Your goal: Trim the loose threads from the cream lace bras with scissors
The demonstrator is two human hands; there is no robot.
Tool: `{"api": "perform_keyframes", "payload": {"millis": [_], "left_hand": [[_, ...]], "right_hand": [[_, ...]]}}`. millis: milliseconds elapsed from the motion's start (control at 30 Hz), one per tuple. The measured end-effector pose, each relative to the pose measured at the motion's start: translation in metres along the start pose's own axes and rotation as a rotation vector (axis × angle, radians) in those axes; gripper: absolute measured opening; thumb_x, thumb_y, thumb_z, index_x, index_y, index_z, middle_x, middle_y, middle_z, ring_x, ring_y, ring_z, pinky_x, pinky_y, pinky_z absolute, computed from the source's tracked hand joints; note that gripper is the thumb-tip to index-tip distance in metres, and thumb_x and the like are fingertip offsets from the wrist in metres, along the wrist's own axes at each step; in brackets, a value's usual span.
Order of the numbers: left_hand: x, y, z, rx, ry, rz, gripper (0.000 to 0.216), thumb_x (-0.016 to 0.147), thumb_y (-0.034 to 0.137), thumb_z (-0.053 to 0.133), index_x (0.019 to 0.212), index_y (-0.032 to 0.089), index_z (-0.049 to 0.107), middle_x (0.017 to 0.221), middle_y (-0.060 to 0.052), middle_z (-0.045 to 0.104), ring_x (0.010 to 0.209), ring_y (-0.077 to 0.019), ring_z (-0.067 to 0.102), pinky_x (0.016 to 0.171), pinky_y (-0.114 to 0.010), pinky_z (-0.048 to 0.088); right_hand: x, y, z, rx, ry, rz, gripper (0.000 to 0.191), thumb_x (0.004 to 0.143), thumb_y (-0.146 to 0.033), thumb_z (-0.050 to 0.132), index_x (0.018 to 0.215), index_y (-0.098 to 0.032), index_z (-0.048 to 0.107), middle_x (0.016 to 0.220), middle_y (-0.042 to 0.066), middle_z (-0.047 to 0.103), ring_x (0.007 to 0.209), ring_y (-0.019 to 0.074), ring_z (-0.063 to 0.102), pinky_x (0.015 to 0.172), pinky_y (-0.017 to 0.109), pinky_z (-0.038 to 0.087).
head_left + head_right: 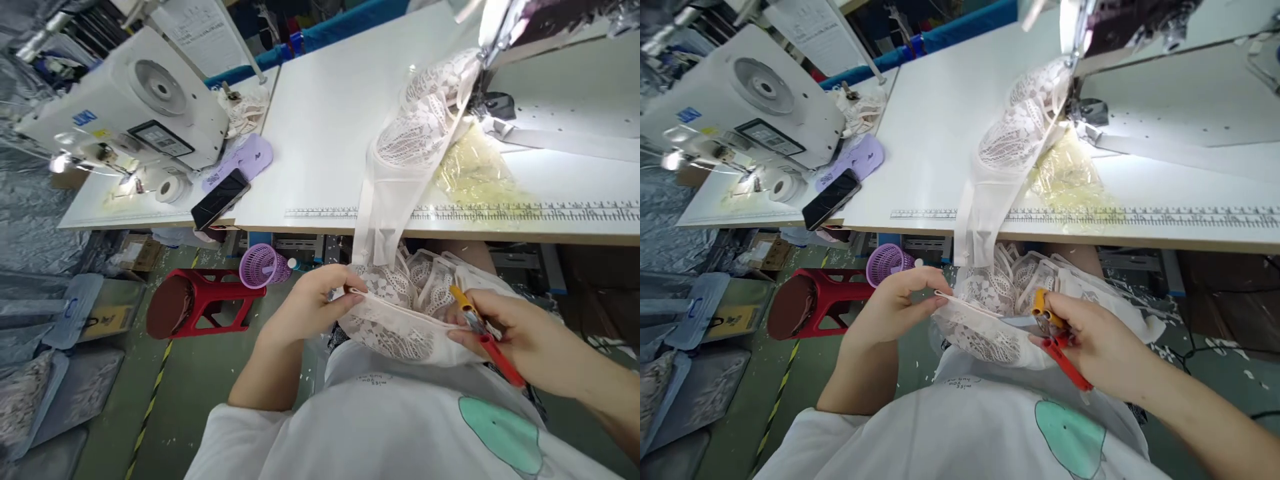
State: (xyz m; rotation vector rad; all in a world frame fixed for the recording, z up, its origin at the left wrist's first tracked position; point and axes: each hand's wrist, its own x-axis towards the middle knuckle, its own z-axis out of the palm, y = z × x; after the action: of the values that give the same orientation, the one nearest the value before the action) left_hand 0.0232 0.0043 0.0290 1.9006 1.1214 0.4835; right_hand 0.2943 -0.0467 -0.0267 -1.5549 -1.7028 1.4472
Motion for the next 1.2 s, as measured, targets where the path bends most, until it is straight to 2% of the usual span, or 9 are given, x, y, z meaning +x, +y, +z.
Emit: {"api": "perform_keyframes", "payload": {"millis": [100,233,333,467,667,833,967,1100,1200], "left_hand": [[0.002,-0.003,0.015,-0.212,0.138,-0.034,0.005,0.079,0.021,0.059,0.078,0.016,0.061,0.078,-0.004,0.062,0.072,-0.0136,0.057,0.07,-0.026,0.046],[0.011,0.001,0.041,-0.425,0.26,0.019,0.007,0.076,0.022,0.061,0.077,0.016,0.059,0.076,-0.004,0.059,0.072,-0.0129,0.055,0.071,-0.026,0.046],[0.018,0.009,0.063,-0.604,0.291,0.077,0.014,0.076,0.021,0.059,0.089,0.017,0.055,0.078,-0.002,0.053,0.07,-0.0111,0.052,0.065,-0.023,0.047],[0.025,0.019,0.083,-0.703,0.207,0.158,0.024,0.08,0.021,0.054,0.103,0.019,0.046,0.079,0.001,0.045,0.064,-0.0082,0.049,0.054,-0.019,0.044],[0.034,0.025,0.089,-0.56,0.138,0.236,0.028,0.082,0.02,0.052,0.108,0.019,0.042,0.075,0.003,0.044,0.059,-0.0069,0.046,0.053,-0.019,0.042],[0.037,0.026,0.092,-0.499,0.125,0.298,0.03,0.084,0.02,0.051,0.111,0.018,0.04,0.074,0.003,0.047,0.06,-0.0083,0.05,0.055,-0.021,0.044],[0.036,0.023,0.093,-0.361,0.215,0.357,0.029,0.085,0.026,0.052,0.11,0.017,0.04,0.079,-0.001,0.054,0.067,-0.0125,0.056,0.06,-0.025,0.048],[0.035,0.018,0.092,-0.078,0.343,0.425,0.027,0.082,0.036,0.058,0.098,0.017,0.047,0.087,-0.007,0.063,0.077,-0.0188,0.06,0.068,-0.032,0.049],[0.035,0.017,0.093,-0.113,0.349,0.412,0.014,0.084,0.031,0.054,0.086,0.017,0.052,0.074,-0.003,0.063,0.065,-0.0149,0.058,0.061,-0.027,0.046]], "right_hand": [[-0.004,0.002,0.0,0.048,-0.143,0.012,0.034,0.081,-0.053,0.054,0.065,-0.023,0.048,0.061,-0.001,0.045,0.057,0.0167,0.043,0.052,0.027,0.043],[-0.013,0.016,-0.001,0.122,-0.268,0.027,0.029,0.078,-0.05,0.06,0.067,-0.025,0.049,0.068,0.0,0.052,0.066,0.0223,0.053,0.057,0.03,0.048],[-0.021,0.027,-0.002,0.122,-0.224,0.043,0.027,0.076,-0.049,0.061,0.068,-0.026,0.05,0.073,0.002,0.056,0.076,0.0262,0.057,0.059,0.032,0.049],[-0.029,0.026,-0.008,0.089,-0.111,0.034,0.029,0.075,-0.049,0.064,0.066,-0.025,0.05,0.066,-0.001,0.053,0.062,0.0202,0.052,0.056,0.031,0.046],[-0.017,-0.007,-0.023,0.186,0.214,-0.085,0.026,0.073,-0.04,0.071,0.073,-0.024,0.05,0.09,0.004,0.065,0.086,0.0212,0.059,0.067,0.028,0.05],[0.003,-0.034,-0.023,0.233,0.217,-0.272,0.02,0.076,-0.03,0.07,0.074,-0.025,0.051,0.078,0.0,0.06,0.077,0.0174,0.06,0.068,0.027,0.053],[0.011,-0.039,-0.018,0.252,0.241,-0.358,0.017,0.079,-0.027,0.067,0.076,-0.025,0.051,0.075,0.0,0.057,0.072,0.017,0.059,0.064,0.028,0.054],[0.013,-0.037,-0.017,0.23,0.297,-0.415,0.016,0.078,-0.026,0.068,0.075,-0.025,0.052,0.074,0.0,0.056,0.069,0.0166,0.058,0.059,0.027,0.052],[0.013,-0.036,-0.017,0.211,0.302,-0.408,0.016,0.078,-0.027,0.068,0.074,-0.026,0.053,0.074,0.0,0.057,0.066,0.0165,0.057,0.055,0.027,0.051]]}}
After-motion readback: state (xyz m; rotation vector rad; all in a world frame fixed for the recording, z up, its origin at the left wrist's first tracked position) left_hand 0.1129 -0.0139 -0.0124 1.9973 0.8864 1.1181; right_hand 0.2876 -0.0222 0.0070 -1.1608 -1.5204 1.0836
